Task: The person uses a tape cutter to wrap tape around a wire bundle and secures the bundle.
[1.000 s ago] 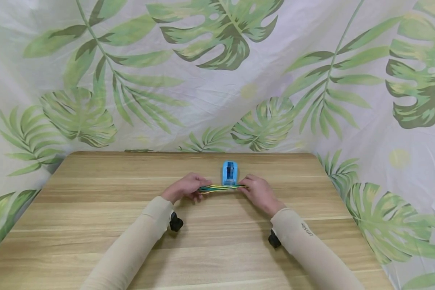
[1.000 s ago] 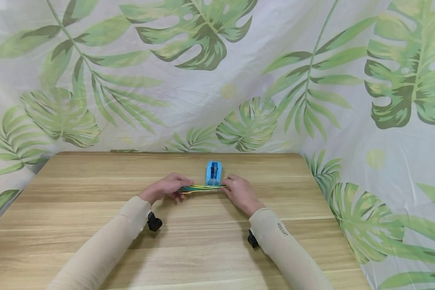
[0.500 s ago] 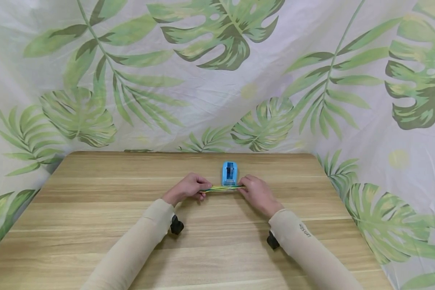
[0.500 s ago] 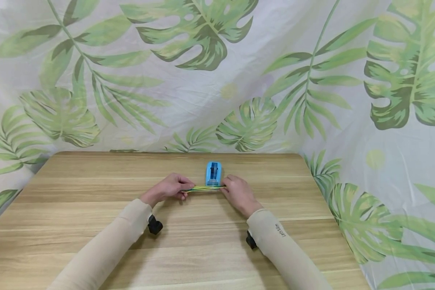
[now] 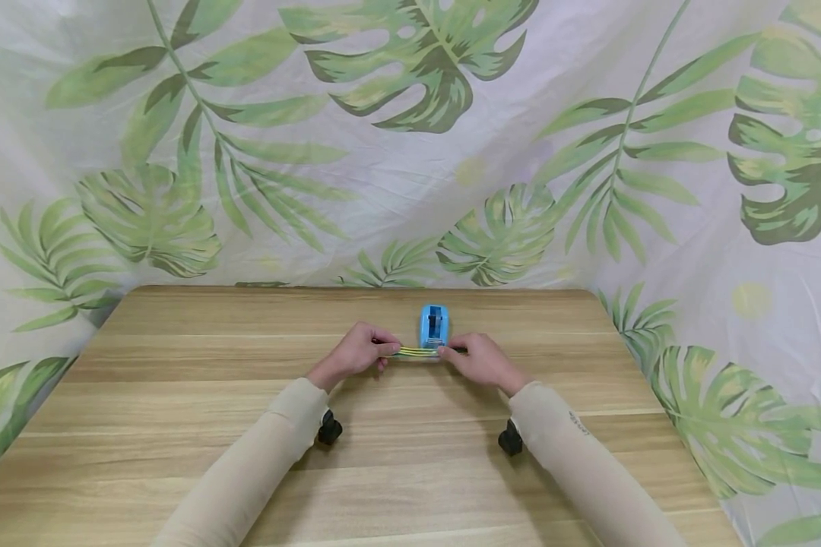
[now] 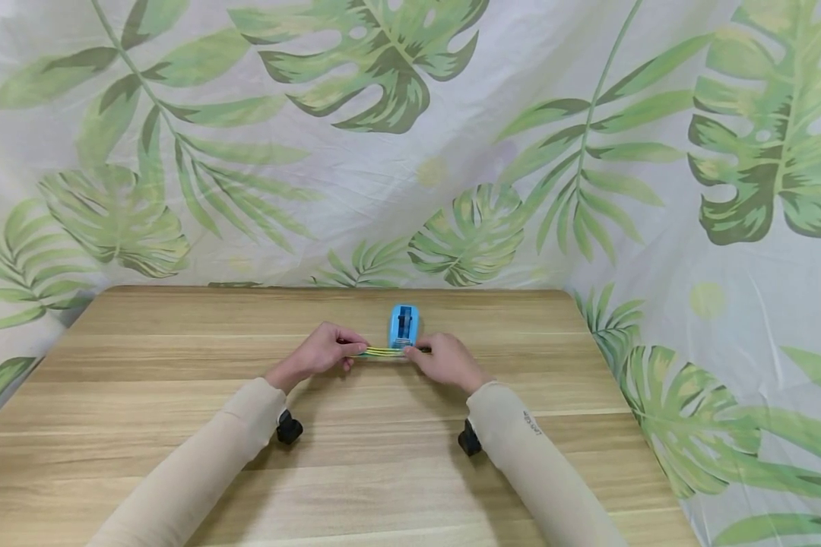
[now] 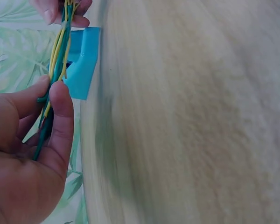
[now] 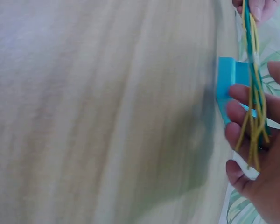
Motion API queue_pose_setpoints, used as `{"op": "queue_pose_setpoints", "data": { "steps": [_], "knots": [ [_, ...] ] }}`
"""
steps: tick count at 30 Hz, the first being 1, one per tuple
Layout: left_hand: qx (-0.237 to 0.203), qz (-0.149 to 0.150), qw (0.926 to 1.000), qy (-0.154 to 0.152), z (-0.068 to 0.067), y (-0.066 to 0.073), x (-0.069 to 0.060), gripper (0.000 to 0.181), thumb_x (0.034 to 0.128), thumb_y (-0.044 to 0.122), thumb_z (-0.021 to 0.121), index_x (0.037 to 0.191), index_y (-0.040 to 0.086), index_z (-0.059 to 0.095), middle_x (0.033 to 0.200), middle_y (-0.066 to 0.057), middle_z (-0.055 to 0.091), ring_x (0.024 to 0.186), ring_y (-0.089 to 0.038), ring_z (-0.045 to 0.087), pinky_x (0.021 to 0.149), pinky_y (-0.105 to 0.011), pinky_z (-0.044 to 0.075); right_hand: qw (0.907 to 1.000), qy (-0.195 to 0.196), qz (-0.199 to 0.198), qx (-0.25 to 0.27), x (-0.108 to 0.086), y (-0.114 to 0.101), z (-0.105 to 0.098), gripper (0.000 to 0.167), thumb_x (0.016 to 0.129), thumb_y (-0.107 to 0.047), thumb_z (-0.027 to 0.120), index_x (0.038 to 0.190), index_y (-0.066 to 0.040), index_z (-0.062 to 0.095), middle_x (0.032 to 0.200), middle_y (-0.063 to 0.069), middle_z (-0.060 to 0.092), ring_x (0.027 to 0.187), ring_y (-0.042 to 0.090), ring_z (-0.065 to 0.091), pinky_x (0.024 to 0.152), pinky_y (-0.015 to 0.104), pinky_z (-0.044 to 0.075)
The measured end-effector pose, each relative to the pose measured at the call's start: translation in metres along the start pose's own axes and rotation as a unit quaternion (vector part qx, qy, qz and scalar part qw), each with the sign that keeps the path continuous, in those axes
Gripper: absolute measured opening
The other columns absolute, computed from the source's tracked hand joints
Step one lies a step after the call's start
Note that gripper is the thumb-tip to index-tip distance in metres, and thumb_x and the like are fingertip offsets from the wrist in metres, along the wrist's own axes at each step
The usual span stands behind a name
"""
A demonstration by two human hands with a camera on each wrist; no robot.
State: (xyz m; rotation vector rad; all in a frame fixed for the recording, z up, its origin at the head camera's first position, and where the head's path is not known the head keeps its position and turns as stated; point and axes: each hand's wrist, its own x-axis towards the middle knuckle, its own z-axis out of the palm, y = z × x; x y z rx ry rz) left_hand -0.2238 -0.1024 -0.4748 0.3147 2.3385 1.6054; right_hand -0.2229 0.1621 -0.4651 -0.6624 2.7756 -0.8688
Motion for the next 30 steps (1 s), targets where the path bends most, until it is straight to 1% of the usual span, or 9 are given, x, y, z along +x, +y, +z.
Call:
{"op": "queue_pose_setpoints", "data": {
  "steps": [3,5,8,10,13,16,21,26,30],
  "knots": [
    [0.008,0.014,0.9999,0.000,0.0003,0.0001,0.0000,0.015,0.0971,0.004,0.066,0.104,-0.004,0.076,0.085,-0.023,0.068,0.063,-0.017,0.060,0.059,-0.031,0.055,0.9996,-0.025,-0.001,-0.010,0.0028,-0.0004,-0.0033,0.029,0.105,-0.029,0.055,0.094,-0.010,0.074,0.080,0.000,0.067,0.075,0.016,0.055,0.079,0.041,0.046],
    [0.014,0.027,0.9996,0.000,0.0002,-0.0002,0.0001,0.015,0.0974,0.004,0.065,0.105,-0.004,0.076,0.083,-0.023,0.068,0.063,-0.017,0.060,0.060,-0.033,0.055,0.9990,-0.039,-0.002,-0.020,0.0045,-0.0008,-0.0053,0.029,0.105,-0.028,0.055,0.091,-0.010,0.073,0.075,0.000,0.065,0.072,0.016,0.053,0.085,0.045,0.041],
    [0.021,0.045,0.9988,0.000,-0.0008,-0.0010,0.0002,0.016,0.0979,0.005,0.065,0.105,-0.004,0.076,0.078,-0.020,0.066,0.062,-0.018,0.060,0.061,-0.036,0.056,0.9986,-0.046,-0.008,-0.024,0.0064,0.0000,-0.0074,0.026,0.104,-0.026,0.056,0.091,-0.011,0.073,0.074,-0.003,0.066,0.073,0.013,0.053,0.093,0.051,0.035],
    [0.025,0.054,0.9982,0.001,-0.0014,-0.0018,0.0003,0.016,0.0982,0.006,0.065,0.106,-0.003,0.076,0.075,-0.017,0.065,0.063,-0.018,0.059,0.061,-0.037,0.056,0.9989,-0.044,-0.012,-0.012,0.0069,0.0007,-0.0079,0.023,0.103,-0.025,0.059,0.093,-0.011,0.074,0.075,-0.004,0.066,0.075,0.012,0.054,0.092,0.049,0.038],
    [0.028,0.056,0.9980,0.003,-0.0018,-0.0022,0.0004,0.016,0.0980,0.007,0.066,0.105,-0.002,0.076,0.075,-0.016,0.065,0.064,-0.019,0.060,0.062,-0.037,0.056,0.9989,-0.037,-0.024,0.014,0.0064,0.0017,-0.0083,0.020,0.102,-0.021,0.062,0.096,-0.009,0.075,0.078,-0.002,0.067,0.075,0.012,0.056,0.081,0.039,0.046],
    [0.038,0.052,0.9979,0.009,-0.0018,-0.0017,0.0002,0.015,0.0977,0.008,0.067,0.106,0.000,0.077,0.080,-0.015,0.068,0.066,-0.019,0.061,0.063,-0.035,0.056,0.9983,-0.027,-0.035,0.037,0.0052,0.0022,-0.0074,0.018,0.101,-0.018,0.063,0.098,-0.005,0.076,0.081,0.001,0.069,0.075,0.012,0.057,0.072,0.032,0.048],
    [0.051,0.050,0.9973,0.017,-0.0014,-0.0013,0.0005,0.016,0.0978,0.008,0.066,0.108,0.001,0.077,0.086,-0.014,0.070,0.069,-0.021,0.061,0.063,-0.034,0.054,0.9977,-0.008,-0.049,0.046,0.0031,0.0026,-0.0041,0.017,0.100,-0.016,0.065,0.098,-0.004,0.077,0.085,0.003,0.071,0.076,0.012,0.058,0.072,0.031,0.050],
    [0.072,0.068,0.9946,0.031,-0.0003,-0.0004,0.0015,0.019,0.0965,0.008,0.068,0.113,0.000,0.074,0.098,-0.010,0.069,0.080,-0.022,0.060,0.067,-0.031,0.052,0.9974,0.003,-0.039,0.061,0.0014,0.0018,-0.0023,0.015,0.098,-0.014,0.068,0.102,-0.004,0.077,0.090,0.001,0.072,0.080,0.011,0.060,0.074,0.031,0.052],
    [0.056,0.056,0.9961,0.038,0.0014,-0.0004,0.0027,0.026,0.0980,0.010,0.066,0.120,-0.003,0.068,0.106,-0.011,0.065,0.085,-0.024,0.062,0.072,-0.035,0.056,0.9978,0.010,-0.026,0.060,0.0018,0.0016,-0.0010,0.015,0.097,-0.014,0.070,0.105,-0.004,0.077,0.093,0.001,0.073,0.083,0.011,0.061,0.076,0.031,0.053]
  ]
}}
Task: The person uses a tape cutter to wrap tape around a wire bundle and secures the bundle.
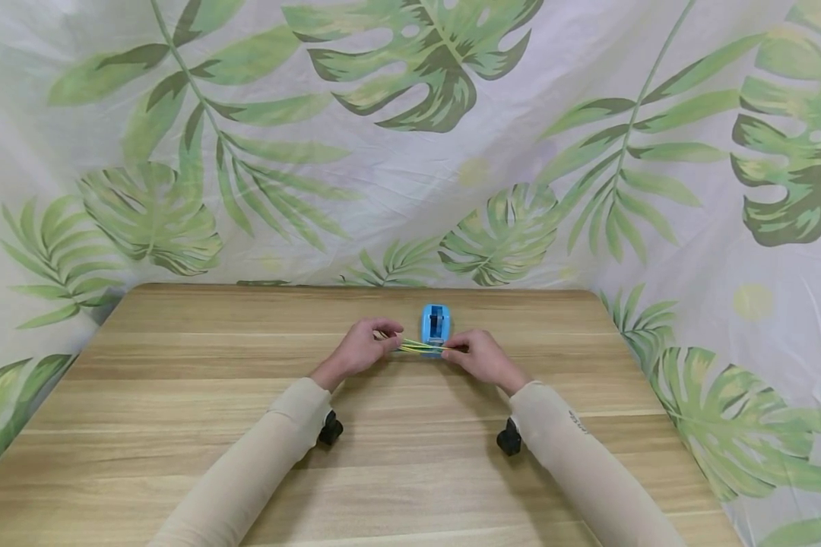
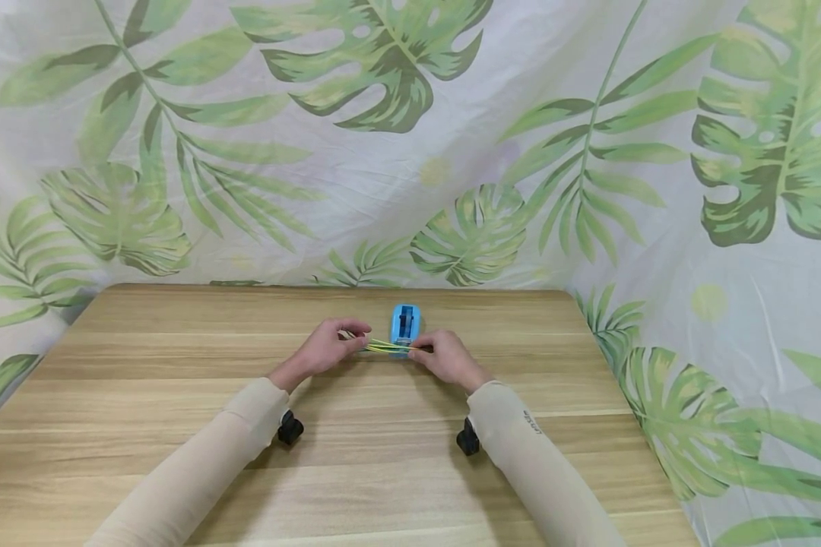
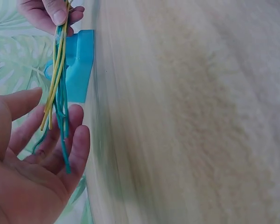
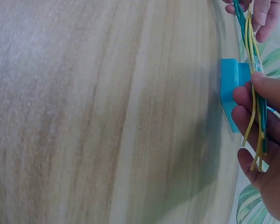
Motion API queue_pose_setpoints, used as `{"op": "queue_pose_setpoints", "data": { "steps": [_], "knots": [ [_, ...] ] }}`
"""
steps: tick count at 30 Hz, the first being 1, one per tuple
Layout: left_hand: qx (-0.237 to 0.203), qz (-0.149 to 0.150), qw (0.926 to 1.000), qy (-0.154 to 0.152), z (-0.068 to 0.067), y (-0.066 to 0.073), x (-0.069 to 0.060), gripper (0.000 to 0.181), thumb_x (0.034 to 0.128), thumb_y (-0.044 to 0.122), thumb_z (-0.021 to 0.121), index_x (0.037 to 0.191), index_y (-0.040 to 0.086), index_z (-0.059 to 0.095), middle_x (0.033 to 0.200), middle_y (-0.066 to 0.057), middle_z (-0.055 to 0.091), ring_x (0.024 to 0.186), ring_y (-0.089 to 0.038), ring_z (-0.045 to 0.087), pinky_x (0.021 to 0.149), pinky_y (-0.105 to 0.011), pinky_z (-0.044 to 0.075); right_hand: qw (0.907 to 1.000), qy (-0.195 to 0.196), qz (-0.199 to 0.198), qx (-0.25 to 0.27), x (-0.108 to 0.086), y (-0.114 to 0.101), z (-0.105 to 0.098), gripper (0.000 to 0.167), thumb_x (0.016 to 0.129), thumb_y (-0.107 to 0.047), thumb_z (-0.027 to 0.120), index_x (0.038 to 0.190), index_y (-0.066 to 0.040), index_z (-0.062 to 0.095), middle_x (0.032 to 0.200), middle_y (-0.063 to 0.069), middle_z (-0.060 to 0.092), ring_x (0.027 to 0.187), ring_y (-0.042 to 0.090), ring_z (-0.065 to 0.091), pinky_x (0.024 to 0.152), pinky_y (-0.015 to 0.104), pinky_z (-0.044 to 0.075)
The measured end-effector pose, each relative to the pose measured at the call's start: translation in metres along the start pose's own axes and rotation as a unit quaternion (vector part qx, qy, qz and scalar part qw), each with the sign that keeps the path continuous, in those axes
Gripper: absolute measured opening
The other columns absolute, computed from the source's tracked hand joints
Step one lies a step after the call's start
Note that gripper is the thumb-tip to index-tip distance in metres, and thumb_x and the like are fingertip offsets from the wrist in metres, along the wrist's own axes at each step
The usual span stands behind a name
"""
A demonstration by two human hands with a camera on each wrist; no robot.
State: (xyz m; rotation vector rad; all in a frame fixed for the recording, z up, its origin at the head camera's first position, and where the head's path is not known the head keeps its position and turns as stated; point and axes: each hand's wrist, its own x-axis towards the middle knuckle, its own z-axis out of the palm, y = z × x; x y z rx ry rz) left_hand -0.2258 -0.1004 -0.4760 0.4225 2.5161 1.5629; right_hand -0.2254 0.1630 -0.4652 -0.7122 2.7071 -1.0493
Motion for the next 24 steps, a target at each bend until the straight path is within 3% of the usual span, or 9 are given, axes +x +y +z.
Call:
{"op": "queue_pose_setpoints", "data": {
  "steps": [8,17,24],
  "knots": [
    [-0.003,-0.029,0.9995,0.012,0.004,0.001,0.002,0.031,0.1016,0.017,0.063,0.125,-0.002,0.065,0.111,-0.014,0.064,0.083,-0.023,0.063,0.072,-0.037,0.058,0.9993,0.013,-0.001,-0.034,0.001,0.000,0.004,0.012,0.094,-0.012,0.072,0.102,-0.005,0.078,0.094,0.002,0.073,0.085,0.012,0.063,0.080,0.034,0.054],
    [0.010,-0.045,0.9988,0.013,0.003,0.003,0.002,0.026,0.1022,0.023,0.062,0.099,0.003,0.078,0.098,-0.009,0.072,0.069,-0.027,0.066,0.058,-0.028,0.051,0.9936,0.030,-0.016,-0.108,0.001,-0.001,0.009,0.010,0.093,-0.014,0.074,0.100,-0.010,0.079,0.095,0.002,0.075,0.084,0.013,0.066,0.079,0.035,0.055],
    [0.002,-0.071,0.9973,0.015,0.005,0.002,0.005,0.020,0.0968,0.022,0.070,0.104,0.005,0.079,0.089,-0.006,0.071,0.068,-0.023,0.065,0.054,-0.029,0.051,0.9881,0.044,-0.043,-0.141,0.000,0.000,0.011,0.009,0.091,-0.013,0.076,0.098,-0.009,0.080,0.090,0.003,0.075,0.079,0.012,0.066,0.073,0.033,0.055]
  ]
}}
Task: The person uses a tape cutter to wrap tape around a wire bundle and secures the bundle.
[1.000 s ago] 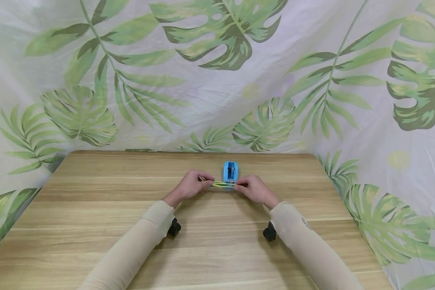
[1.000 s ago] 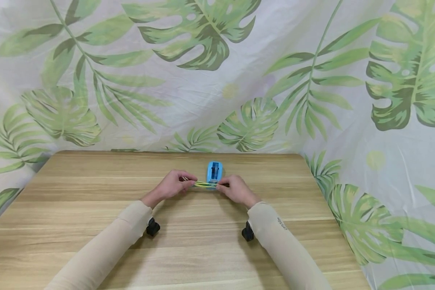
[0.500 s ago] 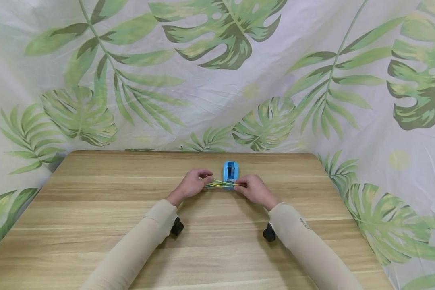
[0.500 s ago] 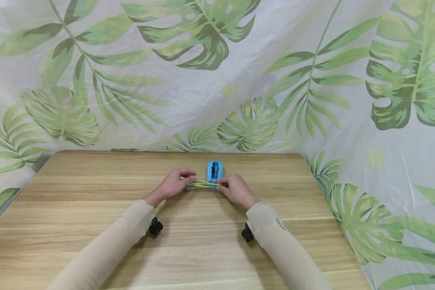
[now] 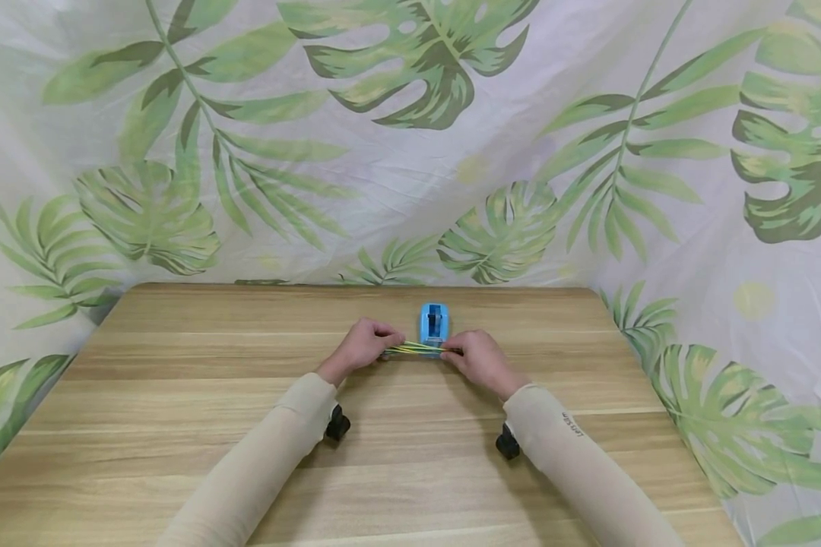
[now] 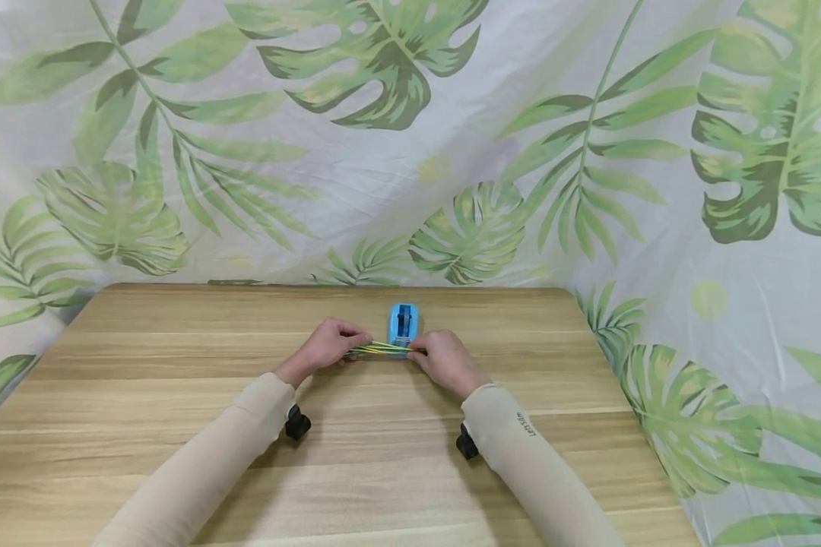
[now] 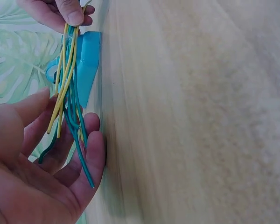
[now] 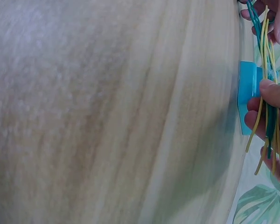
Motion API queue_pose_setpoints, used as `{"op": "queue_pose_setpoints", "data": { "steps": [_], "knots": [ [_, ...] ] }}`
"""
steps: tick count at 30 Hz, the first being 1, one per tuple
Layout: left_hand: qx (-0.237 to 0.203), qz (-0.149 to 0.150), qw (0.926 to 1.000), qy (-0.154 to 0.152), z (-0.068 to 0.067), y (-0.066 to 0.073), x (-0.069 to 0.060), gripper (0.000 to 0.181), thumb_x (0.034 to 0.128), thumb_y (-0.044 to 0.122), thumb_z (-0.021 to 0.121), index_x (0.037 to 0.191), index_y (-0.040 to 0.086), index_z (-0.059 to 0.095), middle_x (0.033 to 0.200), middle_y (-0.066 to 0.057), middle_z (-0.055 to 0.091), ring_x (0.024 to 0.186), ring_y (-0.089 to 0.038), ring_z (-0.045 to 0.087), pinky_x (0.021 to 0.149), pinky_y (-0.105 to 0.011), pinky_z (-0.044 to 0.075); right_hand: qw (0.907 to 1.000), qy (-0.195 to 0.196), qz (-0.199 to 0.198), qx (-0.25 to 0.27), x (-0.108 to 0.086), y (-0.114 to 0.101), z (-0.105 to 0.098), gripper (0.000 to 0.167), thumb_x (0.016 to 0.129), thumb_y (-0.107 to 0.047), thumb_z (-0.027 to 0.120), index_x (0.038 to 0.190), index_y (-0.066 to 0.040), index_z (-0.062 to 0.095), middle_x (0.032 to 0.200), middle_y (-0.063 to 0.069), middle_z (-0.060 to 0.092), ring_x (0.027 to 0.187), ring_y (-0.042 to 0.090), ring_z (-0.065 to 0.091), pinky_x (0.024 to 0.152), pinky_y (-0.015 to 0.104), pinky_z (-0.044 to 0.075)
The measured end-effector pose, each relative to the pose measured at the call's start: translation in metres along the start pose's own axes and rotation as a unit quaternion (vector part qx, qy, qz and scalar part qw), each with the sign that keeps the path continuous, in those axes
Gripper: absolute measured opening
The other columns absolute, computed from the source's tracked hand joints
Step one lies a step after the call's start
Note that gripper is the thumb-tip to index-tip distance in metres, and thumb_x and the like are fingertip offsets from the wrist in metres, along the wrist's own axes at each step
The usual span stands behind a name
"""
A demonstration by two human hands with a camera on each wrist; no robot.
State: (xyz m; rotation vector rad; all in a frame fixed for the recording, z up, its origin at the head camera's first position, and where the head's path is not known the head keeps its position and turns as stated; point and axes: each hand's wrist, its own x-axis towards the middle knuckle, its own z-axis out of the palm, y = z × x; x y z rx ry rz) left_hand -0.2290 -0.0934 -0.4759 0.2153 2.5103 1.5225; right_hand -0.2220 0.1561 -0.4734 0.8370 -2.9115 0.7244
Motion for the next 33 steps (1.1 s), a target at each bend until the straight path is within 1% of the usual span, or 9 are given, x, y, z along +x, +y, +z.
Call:
{"op": "queue_pose_setpoints", "data": {
  "steps": [3,7,12,14,17,21,25,30,33],
  "knots": [
    [-0.005,-0.005,1.0000,0.003,0.0010,-0.0005,0.0011,0.014,0.0939,0.019,0.074,0.099,0.007,0.079,0.084,-0.004,0.069,0.067,-0.022,0.064,0.053,-0.030,0.050,0.9999,0.003,-0.007,-0.011,0.0000,-0.0006,0.0000,0.007,0.091,-0.013,0.077,0.096,-0.009,0.080,0.088,0.003,0.074,0.076,0.011,0.065,0.070,0.032,0.054],
    [-0.012,-0.001,0.9999,0.006,0.0019,-0.0015,0.0014,0.008,0.0914,0.015,0.076,0.094,0.008,0.079,0.084,-0.003,0.070,0.066,-0.022,0.063,0.052,-0.029,0.048,0.9997,0.011,-0.013,-0.015,0.0007,-0.0016,0.0001,0.005,0.090,-0.012,0.078,0.093,-0.010,0.079,0.088,0.002,0.074,0.077,0.012,0.065,0.072,0.034,0.055],
    [-0.018,0.013,0.9997,0.008,0.0027,-0.0018,0.0004,0.005,0.0892,0.011,0.078,0.090,0.007,0.080,0.083,-0.004,0.072,0.068,-0.022,0.063,0.053,-0.028,0.048,0.9999,0.003,0.013,0.004,0.0012,-0.0031,-0.0003,0.004,0.091,-0.016,0.077,0.092,-0.012,0.076,0.088,-0.002,0.072,0.078,0.012,0.063,0.074,0.033,0.054],
    [-0.015,0.026,0.9995,0.009,0.0032,-0.0021,-0.0001,0.004,0.0883,0.011,0.079,0.089,0.007,0.080,0.085,-0.004,0.073,0.070,-0.021,0.063,0.056,-0.028,0.049,0.9993,-0.005,0.031,0.019,0.0012,-0.0038,-0.0007,0.007,0.092,-0.021,0.076,0.090,-0.015,0.074,0.084,-0.005,0.070,0.075,0.012,0.061,0.071,0.033,0.052],
    [-0.007,0.046,0.9989,0.013,0.0047,-0.0024,-0.0008,0.004,0.0867,0.010,0.080,0.087,0.005,0.081,0.087,-0.004,0.074,0.078,-0.018,0.063,0.066,-0.029,0.051,0.9981,-0.011,0.053,0.031,0.0017,-0.0045,-0.0006,0.013,0.094,-0.030,0.074,0.088,-0.019,0.073,0.080,-0.009,0.067,0.072,0.012,0.057,0.068,0.031,0.049],
    [0.004,0.057,0.9982,0.017,0.0071,-0.0027,-0.0017,0.004,0.0846,0.009,0.082,0.085,0.005,0.081,0.087,-0.003,0.074,0.084,-0.017,0.064,0.075,-0.031,0.051,0.9967,-0.008,0.069,0.041,0.0022,-0.0059,0.0003,0.016,0.095,-0.035,0.072,0.088,-0.020,0.075,0.082,-0.010,0.067,0.073,0.011,0.056,0.070,0.030,0.049],
    [0.014,0.060,0.9980,0.014,0.0079,-0.0037,-0.0020,0.005,0.0842,0.009,0.082,0.085,0.004,0.081,0.086,-0.002,0.074,0.083,-0.017,0.063,0.075,-0.032,0.050,0.9957,-0.001,0.074,0.056,0.0016,-0.0071,0.0020,0.016,0.094,-0.033,0.073,0.088,-0.019,0.077,0.083,-0.010,0.068,0.074,0.012,0.056,0.070,0.029,0.049],
    [0.031,0.055,0.9980,0.009,0.0081,-0.0031,-0.0024,0.006,0.0858,0.012,0.081,0.084,0.006,0.080,0.085,-0.001,0.073,0.081,-0.016,0.062,0.072,-0.030,0.050,0.9933,0.005,0.068,0.094,0.0007,-0.0057,0.0045,0.014,0.095,-0.027,0.073,0.087,-0.016,0.077,0.081,-0.008,0.068,0.075,0.013,0.056,0.071,0.031,0.048],
    [0.053,0.051,0.9972,0.006,0.0088,-0.0012,-0.0022,0.015,0.0897,0.019,0.078,0.079,0.009,0.079,0.078,0.003,0.069,0.074,-0.013,0.057,0.066,-0.028,0.046,0.9915,0.012,0.064,0.112,0.0006,-0.0029,0.0064,0.012,0.094,-0.023,0.074,0.086,-0.015,0.077,0.083,-0.007,0.069,0.079,0.012,0.058,0.075,0.032,0.049]
  ]
}}
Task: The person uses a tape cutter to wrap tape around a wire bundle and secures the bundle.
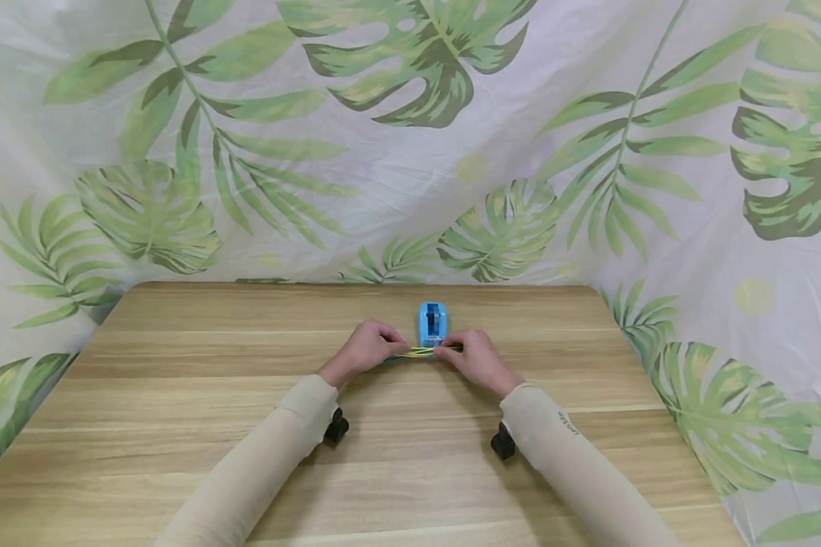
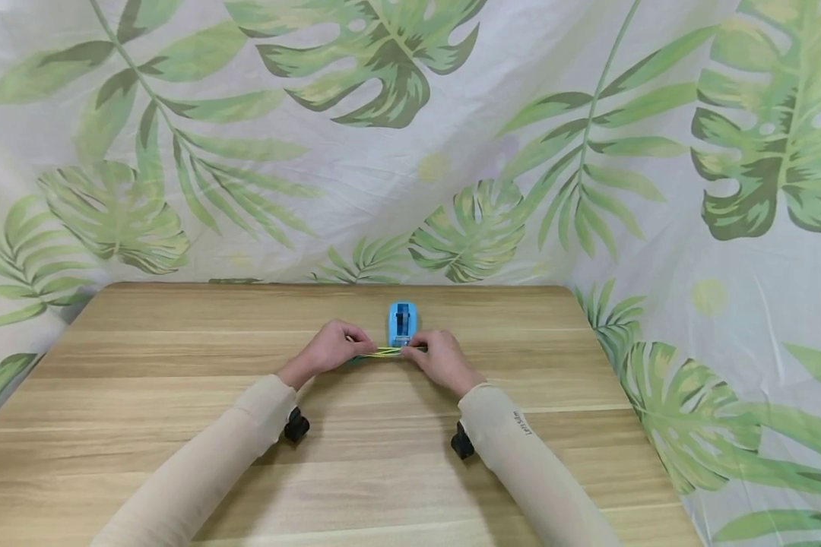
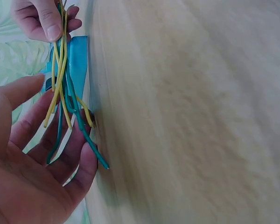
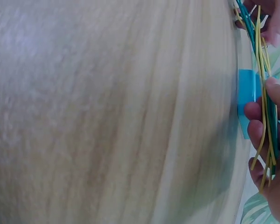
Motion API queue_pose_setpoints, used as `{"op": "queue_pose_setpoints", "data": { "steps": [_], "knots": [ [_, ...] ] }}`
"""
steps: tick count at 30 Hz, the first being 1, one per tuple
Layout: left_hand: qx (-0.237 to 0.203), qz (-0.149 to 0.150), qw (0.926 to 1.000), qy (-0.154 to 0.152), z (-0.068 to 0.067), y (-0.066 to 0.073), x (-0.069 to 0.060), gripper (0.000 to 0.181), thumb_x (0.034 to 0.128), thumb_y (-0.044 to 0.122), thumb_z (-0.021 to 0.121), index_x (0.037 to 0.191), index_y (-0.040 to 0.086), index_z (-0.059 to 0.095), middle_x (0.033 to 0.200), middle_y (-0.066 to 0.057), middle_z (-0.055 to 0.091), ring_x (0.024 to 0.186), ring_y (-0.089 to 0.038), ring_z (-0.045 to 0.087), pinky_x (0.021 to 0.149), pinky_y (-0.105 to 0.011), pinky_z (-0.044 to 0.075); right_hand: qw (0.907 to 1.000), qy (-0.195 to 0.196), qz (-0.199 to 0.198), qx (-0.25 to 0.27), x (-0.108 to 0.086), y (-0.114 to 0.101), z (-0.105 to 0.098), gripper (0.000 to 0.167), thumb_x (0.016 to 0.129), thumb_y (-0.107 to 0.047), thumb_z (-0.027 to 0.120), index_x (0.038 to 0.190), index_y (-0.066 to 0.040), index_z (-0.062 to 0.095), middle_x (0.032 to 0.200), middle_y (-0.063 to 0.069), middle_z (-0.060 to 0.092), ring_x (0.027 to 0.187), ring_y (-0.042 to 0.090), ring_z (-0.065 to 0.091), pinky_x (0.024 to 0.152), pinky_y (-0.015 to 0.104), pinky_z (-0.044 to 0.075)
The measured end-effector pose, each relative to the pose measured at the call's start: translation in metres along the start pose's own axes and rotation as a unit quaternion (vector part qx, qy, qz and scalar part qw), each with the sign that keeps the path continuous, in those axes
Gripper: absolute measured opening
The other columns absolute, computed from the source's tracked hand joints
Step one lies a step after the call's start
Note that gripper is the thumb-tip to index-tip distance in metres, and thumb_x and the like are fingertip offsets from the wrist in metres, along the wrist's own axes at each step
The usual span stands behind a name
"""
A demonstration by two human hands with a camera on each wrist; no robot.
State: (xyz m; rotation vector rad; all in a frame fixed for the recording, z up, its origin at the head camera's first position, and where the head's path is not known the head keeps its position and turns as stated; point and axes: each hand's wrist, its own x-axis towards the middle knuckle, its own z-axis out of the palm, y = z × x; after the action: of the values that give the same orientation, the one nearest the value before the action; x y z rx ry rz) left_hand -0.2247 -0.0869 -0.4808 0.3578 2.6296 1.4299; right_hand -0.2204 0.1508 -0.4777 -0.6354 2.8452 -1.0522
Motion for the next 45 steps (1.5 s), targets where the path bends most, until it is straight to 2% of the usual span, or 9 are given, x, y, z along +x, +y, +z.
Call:
{"op": "queue_pose_setpoints", "data": {
  "steps": [4,8,11,14,17,22,26,34,45],
  "knots": [
    [0.029,-0.015,0.9994,-0.007,0.003,0.004,0.003,0.040,0.0955,0.034,0.071,0.064,0.010,0.066,0.060,0.005,0.051,0.060,-0.013,0.044,0.057,-0.027,0.035,0.9999,0.006,-0.008,0.009,0.000,0.004,0.000,0.010,0.093,-0.022,0.075,0.085,-0.015,0.077,0.085,-0.006,0.071,0.082,0.012,0.061,0.079,0.034,0.051],
    [0.073,-0.046,0.9962,-0.016,0.006,0.011,0.010,0.057,0.0965,0.051,0.064,0.056,0.014,0.048,0.053,0.004,0.034,0.051,-0.013,0.033,0.051,-0.028,0.028,0.9997,0.005,-0.019,0.012,0.001,0.007,0.000,0.008,0.092,-0.020,0.076,0.086,-0.015,0.077,0.085,-0.006,0.071,0.081,0.012,0.061,0.078,0.034,0.051],
    [0.123,-0.071,0.9894,-0.031,0.008,0.017,0.017,0.061,0.0937,0.063,0.059,0.058,0.016,0.044,0.054,0.004,0.031,0.049,-0.013,0.029,0.050,-0.029,0.026,0.9996,0.003,-0.025,0.017,0.001,0.007,0.000,0.009,0.093,-0.020,0.075,0.086,-0.014,0.077,0.086,-0.006,0.071,0.082,0.011,0.062,0.078,0.033,0.052],
    [0.163,-0.092,0.9812,-0.047,0.010,0.021,0.025,0.062,0.0904,0.071,0.056,0.061,0.017,0.050,0.055,0.005,0.035,0.051,-0.014,0.032,0.050,-0.030,0.027,0.9993,-0.001,-0.029,0.024,0.001,0.007,0.000,0.009,0.093,-0.020,0.074,0.087,-0.014,0.077,0.086,-0.006,0.072,0.082,0.011,0.062,0.077,0.032,0.052],
    [0.180,-0.106,0.9763,-0.057,0.014,0.024,0.031,0.064,0.0881,0.074,0.055,0.060,0.017,0.050,0.055,0.005,0.035,0.050,-0.014,0.033,0.049,-0.030,0.027,0.9992,-0.002,-0.030,0.026,0.002,0.008,0.000,0.009,0.093,-0.020,0.074,0.088,-0.014,0.078,0.086,-0.006,0.072,0.080,0.011,0.061,0.075,0.031,0.051],
    [0.193,-0.118,0.9723,-0.059,0.021,0.025,0.039,0.070,0.0845,0.077,0.058,0.052,0.018,0.039,0.050,0.006,0.029,0.045,-0.012,0.027,0.045,-0.028,0.024,0.9991,0.001,-0.040,0.015,0.003,0.009,0.001,0.008,0.093,-0.020,0.075,0.088,-0.014,0.078,0.085,-0.007,0.072,0.079,0.009,0.060,0.074,0.030,0.051],
    [0.196,-0.133,0.9695,-0.062,0.023,0.026,0.043,0.069,0.0829,0.077,0.060,0.052,0.018,0.040,0.050,0.006,0.030,0.047,-0.013,0.030,0.045,-0.029,0.026,0.9988,0.004,-0.048,0.007,0.004,0.010,0.002,0.008,0.092,-0.020,0.076,0.087,-0.014,0.078,0.085,-0.007,0.073,0.079,0.009,0.062,0.074,0.029,0.051],
    [0.174,-0.154,0.9698,-0.076,0.025,0.028,0.045,0.069,0.0834,0.075,0.062,0.052,0.018,0.039,0.051,0.005,0.030,0.048,-0.013,0.032,0.047,-0.029,0.028,0.9987,0.002,-0.050,-0.002,0.003,0.011,0.001,0.007,0.091,-0.019,0.076,0.087,-0.015,0.079,0.086,-0.007,0.073,0.080,0.008,0.062,0.076,0.030,0.052],
    [0.169,-0.169,0.9679,-0.079,0.023,0.032,0.043,0.063,0.0845,0.075,0.060,0.064,0.016,0.052,0.063,0.000,0.045,0.059,-0.018,0.044,0.054,-0.031,0.036,0.9966,0.001,-0.073,-0.037,0.005,0.011,0.002,0.006,0.091,-0.019,0.077,0.086,-0.015,0.078,0.085,-0.007,0.073,0.078,0.007,0.062,0.073,0.030,0.051]
  ]
}}
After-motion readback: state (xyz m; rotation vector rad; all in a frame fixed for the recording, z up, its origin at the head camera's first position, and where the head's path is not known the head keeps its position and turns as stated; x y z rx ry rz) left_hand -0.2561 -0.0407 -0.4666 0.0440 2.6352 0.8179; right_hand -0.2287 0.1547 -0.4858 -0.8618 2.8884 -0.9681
